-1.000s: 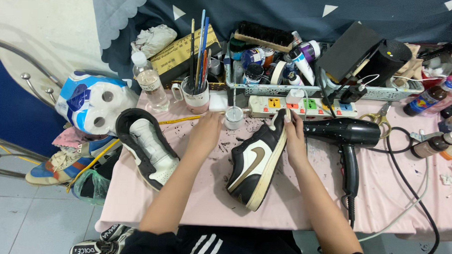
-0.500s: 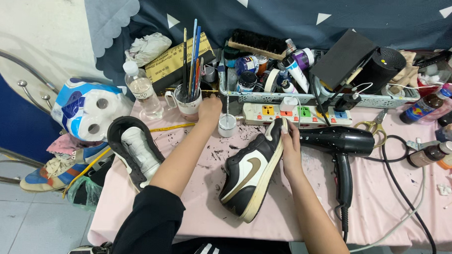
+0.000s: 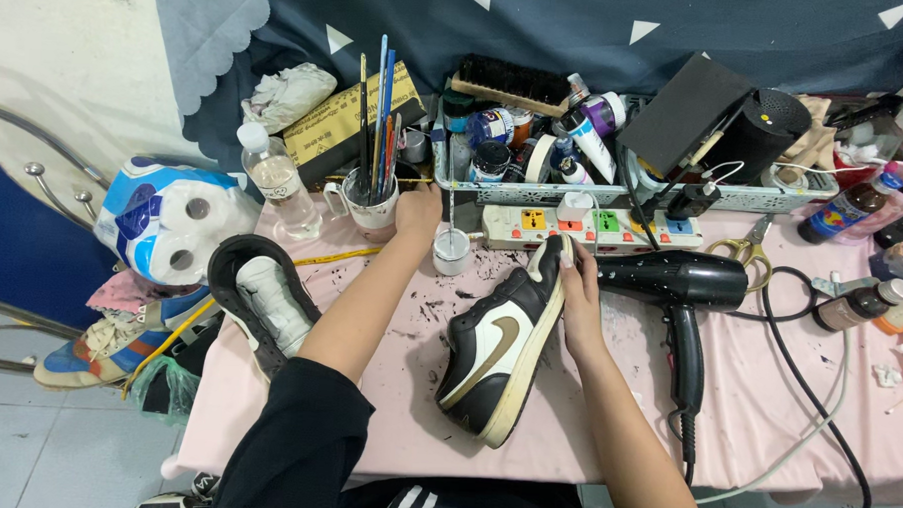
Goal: The person cleans a black and white sneaker by applying liquid from a bottle onto a cotton pad and wiping the shoe's upper and sole. They then use a hairdryer to dry the shoe and finish by scrubbing the sole with a brush.
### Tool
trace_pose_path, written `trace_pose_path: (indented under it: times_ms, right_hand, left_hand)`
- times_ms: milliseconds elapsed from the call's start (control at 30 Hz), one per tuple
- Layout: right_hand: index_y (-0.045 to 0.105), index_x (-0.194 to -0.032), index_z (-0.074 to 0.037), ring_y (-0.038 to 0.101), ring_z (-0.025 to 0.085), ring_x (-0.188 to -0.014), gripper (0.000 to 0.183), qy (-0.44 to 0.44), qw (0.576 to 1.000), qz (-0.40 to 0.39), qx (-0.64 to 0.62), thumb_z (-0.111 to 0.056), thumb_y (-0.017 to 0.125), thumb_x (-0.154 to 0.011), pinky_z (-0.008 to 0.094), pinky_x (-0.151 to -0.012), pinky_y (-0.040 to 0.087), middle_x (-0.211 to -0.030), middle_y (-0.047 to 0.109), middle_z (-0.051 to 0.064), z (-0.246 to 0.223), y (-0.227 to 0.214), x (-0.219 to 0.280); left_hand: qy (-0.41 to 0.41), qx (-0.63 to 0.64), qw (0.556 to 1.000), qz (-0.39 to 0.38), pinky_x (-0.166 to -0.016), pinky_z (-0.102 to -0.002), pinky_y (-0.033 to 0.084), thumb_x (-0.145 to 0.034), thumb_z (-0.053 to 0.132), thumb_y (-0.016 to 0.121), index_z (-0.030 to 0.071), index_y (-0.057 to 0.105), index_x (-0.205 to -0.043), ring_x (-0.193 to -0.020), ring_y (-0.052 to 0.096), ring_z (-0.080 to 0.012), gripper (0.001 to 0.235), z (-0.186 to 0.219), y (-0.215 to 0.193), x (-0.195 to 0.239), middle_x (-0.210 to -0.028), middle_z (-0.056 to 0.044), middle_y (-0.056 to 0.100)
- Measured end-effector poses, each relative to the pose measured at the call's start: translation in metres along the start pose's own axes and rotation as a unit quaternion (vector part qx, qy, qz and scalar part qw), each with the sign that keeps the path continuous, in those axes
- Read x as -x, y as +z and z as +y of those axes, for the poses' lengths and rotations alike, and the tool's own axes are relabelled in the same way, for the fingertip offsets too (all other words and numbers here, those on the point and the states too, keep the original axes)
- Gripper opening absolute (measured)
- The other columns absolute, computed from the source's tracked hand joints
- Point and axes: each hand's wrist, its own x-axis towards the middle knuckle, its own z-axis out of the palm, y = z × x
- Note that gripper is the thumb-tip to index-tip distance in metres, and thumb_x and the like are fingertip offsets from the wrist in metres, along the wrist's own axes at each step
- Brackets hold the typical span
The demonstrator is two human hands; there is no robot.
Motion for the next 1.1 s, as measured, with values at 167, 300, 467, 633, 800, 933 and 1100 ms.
trace_pose_path:
  times_ms: [167, 300, 467, 633, 800, 933, 1100]
  right_hand:
    - [0.041, -0.15, -0.004, 0.056, 0.017, -0.121, 0.055, 0.008, 1.0, -0.001, -0.006, -0.032, 0.05, -0.103, 0.029, -0.104, 0.044, -0.137, 0.056, 0.012, -0.002, 0.0, 0.002]
    - [0.041, -0.149, -0.004, 0.055, 0.017, -0.122, 0.055, 0.006, 1.0, 0.003, 0.0, -0.032, 0.05, -0.104, 0.029, -0.104, 0.044, -0.138, 0.056, 0.013, -0.005, 0.002, 0.002]
    - [0.041, -0.15, -0.003, 0.056, 0.017, -0.121, 0.056, 0.005, 1.0, 0.003, 0.007, -0.033, 0.05, -0.103, 0.029, -0.104, 0.044, -0.137, 0.057, 0.013, -0.006, 0.002, 0.003]
    - [0.041, -0.151, -0.002, 0.056, 0.017, -0.122, 0.055, -0.007, 1.0, -0.001, 0.014, -0.03, 0.051, -0.104, 0.029, -0.104, 0.044, -0.137, 0.057, 0.013, 0.003, 0.0, -0.003]
    - [0.044, -0.15, -0.002, 0.057, 0.018, -0.119, 0.053, -0.004, 0.999, -0.003, 0.036, -0.026, 0.054, -0.103, 0.029, -0.101, 0.046, -0.138, 0.059, 0.014, 0.014, 0.0, -0.009]
    - [0.046, -0.148, -0.001, 0.055, 0.02, -0.128, 0.05, -0.085, 0.989, -0.002, 0.12, -0.022, 0.059, -0.105, 0.032, -0.106, 0.044, -0.143, 0.057, 0.016, -0.002, 0.008, -0.008]
    - [0.049, -0.143, 0.002, 0.047, 0.031, -0.14, 0.046, -0.352, 0.864, 0.043, 0.357, -0.01, 0.067, -0.102, 0.041, -0.116, 0.039, -0.148, 0.049, 0.026, -0.049, 0.031, 0.018]
  left_hand:
    - [0.008, -0.052, 0.997, -0.057, -0.061, -0.032, 0.056, -0.097, 0.017, 0.057, 0.011, 0.071, -0.11, -0.09, 0.071, -0.0192, 0.02, 0.008, -0.003, -0.002, -0.113, -0.008, 0.069]
    - [0.005, -0.032, 0.999, 0.006, -0.064, -0.032, 0.055, -0.091, 0.018, 0.059, 0.012, 0.069, -0.111, -0.091, 0.072, -0.0191, 0.023, 0.005, 0.002, -0.008, -0.103, -0.006, 0.073]
    - [0.023, 0.0, 0.999, 0.028, -0.063, -0.033, 0.056, -0.091, 0.012, 0.062, 0.011, 0.072, -0.103, -0.084, 0.075, -0.0199, 0.016, 0.0, 0.004, -0.006, -0.093, -0.007, 0.075]
    - [0.038, 0.033, 0.998, 0.033, -0.063, -0.034, 0.058, -0.088, 0.006, 0.065, 0.011, 0.073, -0.092, -0.083, 0.075, -0.0217, 0.01, -0.009, -0.027, 0.001, -0.095, -0.009, 0.074]
    - [0.022, 0.093, 0.986, 0.134, -0.059, -0.036, 0.058, -0.088, 0.007, 0.068, 0.006, 0.071, -0.1, -0.074, 0.075, -0.0247, 0.012, -0.025, -0.103, 0.035, -0.092, -0.012, 0.073]
    - [-0.04, 0.308, 0.944, 0.111, -0.065, -0.046, 0.055, -0.086, 0.025, 0.073, 0.006, 0.068, -0.109, -0.078, 0.072, -0.0328, 0.03, -0.059, -0.176, 0.097, -0.089, -0.013, 0.075]
    - [-0.113, 0.506, 0.85, 0.092, -0.061, -0.041, 0.053, -0.089, 0.031, 0.071, 0.007, 0.065, -0.124, -0.066, 0.072, -0.0258, 0.043, -0.09, -0.215, 0.144, -0.098, -0.01, 0.077]
